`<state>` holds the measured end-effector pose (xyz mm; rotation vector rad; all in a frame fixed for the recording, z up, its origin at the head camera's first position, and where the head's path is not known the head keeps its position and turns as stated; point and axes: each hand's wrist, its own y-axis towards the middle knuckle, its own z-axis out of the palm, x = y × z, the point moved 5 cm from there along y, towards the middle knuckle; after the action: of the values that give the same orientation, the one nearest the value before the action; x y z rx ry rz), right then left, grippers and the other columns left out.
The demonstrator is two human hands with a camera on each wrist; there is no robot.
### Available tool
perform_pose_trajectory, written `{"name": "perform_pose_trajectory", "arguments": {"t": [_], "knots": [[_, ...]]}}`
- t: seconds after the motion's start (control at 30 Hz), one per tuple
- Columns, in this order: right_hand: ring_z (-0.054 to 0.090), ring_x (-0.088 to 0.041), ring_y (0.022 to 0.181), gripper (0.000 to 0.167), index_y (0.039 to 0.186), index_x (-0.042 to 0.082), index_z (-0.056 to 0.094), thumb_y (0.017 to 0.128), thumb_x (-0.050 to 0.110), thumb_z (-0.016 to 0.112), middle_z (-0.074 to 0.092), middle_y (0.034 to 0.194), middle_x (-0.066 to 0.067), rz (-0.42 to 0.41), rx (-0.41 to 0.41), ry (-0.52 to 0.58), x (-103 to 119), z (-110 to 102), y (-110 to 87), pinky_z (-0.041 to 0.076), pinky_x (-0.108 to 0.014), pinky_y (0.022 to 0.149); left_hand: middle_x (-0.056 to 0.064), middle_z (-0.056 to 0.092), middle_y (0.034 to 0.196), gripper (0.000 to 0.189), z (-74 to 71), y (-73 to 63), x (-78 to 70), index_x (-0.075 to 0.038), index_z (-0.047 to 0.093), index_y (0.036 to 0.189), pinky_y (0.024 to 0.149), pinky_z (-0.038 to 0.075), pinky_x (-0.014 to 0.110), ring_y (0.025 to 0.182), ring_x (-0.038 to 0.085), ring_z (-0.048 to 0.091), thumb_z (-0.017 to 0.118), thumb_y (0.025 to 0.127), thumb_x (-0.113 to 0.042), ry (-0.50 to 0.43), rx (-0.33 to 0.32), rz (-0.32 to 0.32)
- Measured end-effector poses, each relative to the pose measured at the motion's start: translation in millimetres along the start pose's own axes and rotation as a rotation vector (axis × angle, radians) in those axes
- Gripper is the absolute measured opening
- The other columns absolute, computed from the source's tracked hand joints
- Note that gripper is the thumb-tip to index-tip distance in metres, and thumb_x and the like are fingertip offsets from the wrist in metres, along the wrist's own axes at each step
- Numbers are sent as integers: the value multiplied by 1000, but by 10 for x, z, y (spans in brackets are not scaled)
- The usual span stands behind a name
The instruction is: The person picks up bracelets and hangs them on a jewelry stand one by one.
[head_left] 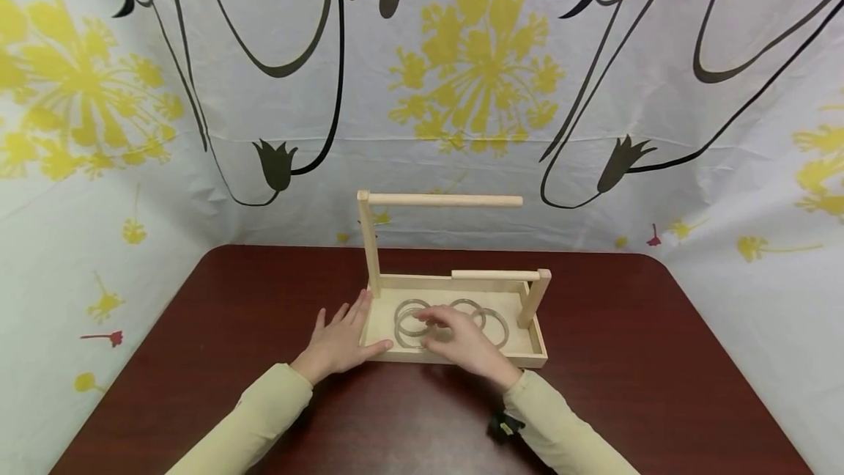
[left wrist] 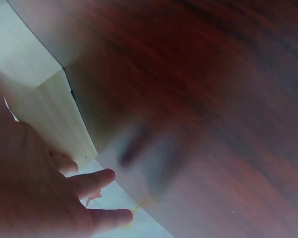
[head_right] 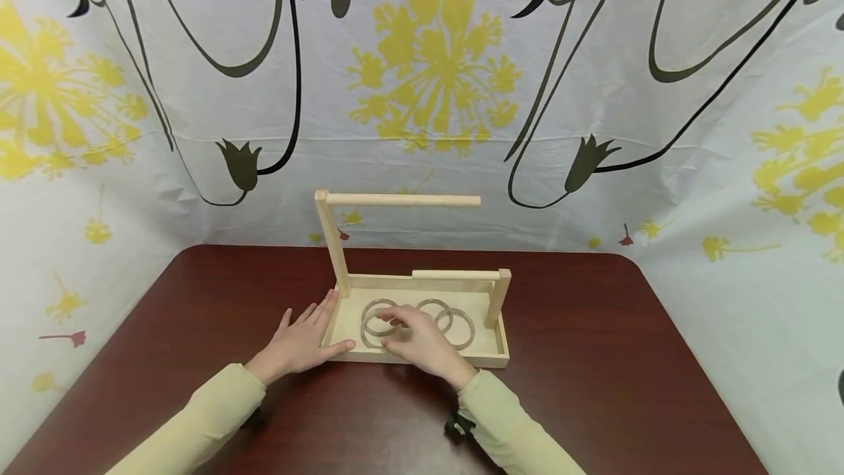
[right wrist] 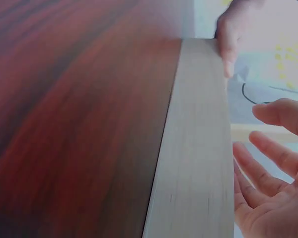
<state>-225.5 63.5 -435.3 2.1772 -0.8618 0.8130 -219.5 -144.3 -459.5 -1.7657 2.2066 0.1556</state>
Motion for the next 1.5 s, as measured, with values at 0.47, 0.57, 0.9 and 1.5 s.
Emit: {"name": "perform_pose_trajectory", "arguments": {"t": [0.47,0.57,0.9,1.5], "knots": [[54,-30,118,48,121,0,65,76,5,79,63,123,-12,33,61,-55,-109,201,253,38,-46,101,7,15,160,100,8,8,2,-9,11,156,105,10,67,137,39,32,51,87,-69,-8,7,-3],[54,-29,119,49,122,1,65,75,8,80,63,123,-12,37,89,-78,-129,224,277,37,-46,102,8,15,160,100,5,3,-3,-8,11,156,105,11,68,136,40,33,51,87,-69,-7,5,-1],[54,-33,115,56,126,0,61,75,11,81,59,126,-16,78,102,-101,-177,230,282,40,-49,98,8,15,160,99,-4,-5,-11,-8,12,156,104,13,67,135,40,35,50,88,-69,-9,3,3],[49,-36,115,60,127,5,61,73,17,84,55,126,-17,127,81,-170,-273,246,290,37,-51,97,7,14,160,101,21,9,20,-9,11,156,103,18,67,134,41,36,51,87,-70,-27,5,-4]]}}
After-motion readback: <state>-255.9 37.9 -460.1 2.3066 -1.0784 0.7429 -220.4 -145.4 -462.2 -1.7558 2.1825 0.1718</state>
